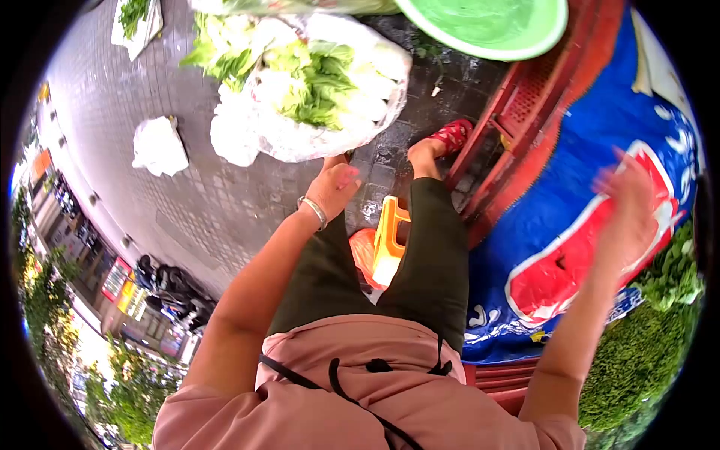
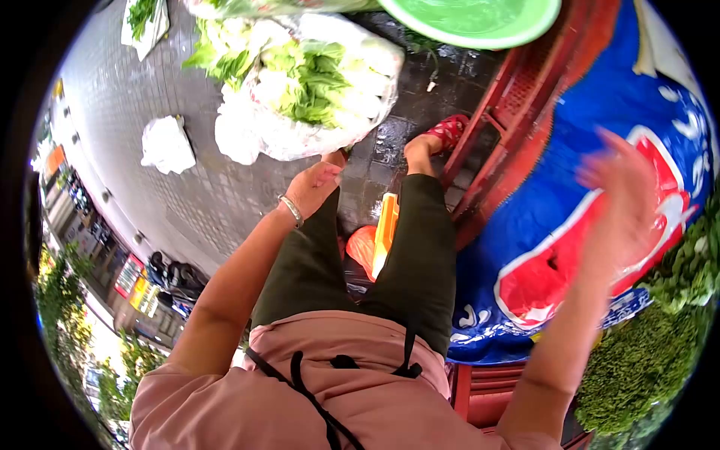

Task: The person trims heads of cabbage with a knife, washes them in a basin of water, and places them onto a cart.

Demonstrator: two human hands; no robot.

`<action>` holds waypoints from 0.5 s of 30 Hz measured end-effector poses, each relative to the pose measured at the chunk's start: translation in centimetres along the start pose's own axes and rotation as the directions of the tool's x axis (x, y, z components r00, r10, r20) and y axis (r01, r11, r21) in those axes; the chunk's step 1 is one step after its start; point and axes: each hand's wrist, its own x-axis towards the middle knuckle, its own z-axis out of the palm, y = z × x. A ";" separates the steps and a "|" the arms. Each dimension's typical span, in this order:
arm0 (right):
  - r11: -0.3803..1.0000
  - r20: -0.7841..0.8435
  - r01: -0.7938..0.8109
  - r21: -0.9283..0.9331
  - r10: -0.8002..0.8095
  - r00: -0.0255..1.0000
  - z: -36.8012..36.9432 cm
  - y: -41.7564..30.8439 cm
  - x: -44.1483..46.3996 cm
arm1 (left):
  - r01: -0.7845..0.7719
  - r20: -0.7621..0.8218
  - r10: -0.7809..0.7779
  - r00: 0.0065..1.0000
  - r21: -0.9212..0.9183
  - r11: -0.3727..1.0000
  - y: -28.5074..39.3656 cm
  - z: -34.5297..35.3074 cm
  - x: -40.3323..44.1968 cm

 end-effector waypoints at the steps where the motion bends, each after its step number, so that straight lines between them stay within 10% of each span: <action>1: 0.990 0.259 -0.142 -0.027 0.144 0.955 5.3 -0.2 -0.6 | 0.009 0.004 -0.009 1.000 -0.137 0.991 -0.9 -0.4 0.0; 3: 0.997 0.666 0.035 -0.064 0.016 0.746 15.6 4.5 -0.5 | 0.027 0.017 -0.023 1.000 -0.406 0.914 -0.8 -2.2 -0.2; 7: 0.953 0.743 -0.015 -0.303 0.246 0.623 31.4 14.1 -1.1 | 0.128 0.231 0.269 0.935 -0.927 0.351 3.8 -10.0 -4.1; 10: 0.900 0.691 0.139 -0.412 0.209 0.692 38.7 20.4 -0.9 | -0.285 -0.141 0.644 0.752 -0.950 0.124 2.3 -12.1 -3.6; 15: 0.762 0.665 0.279 -0.584 0.252 0.703 46.7 21.3 0.5 | -0.517 -0.669 0.336 0.663 -0.734 -0.441 0.8 -10.0 -1.2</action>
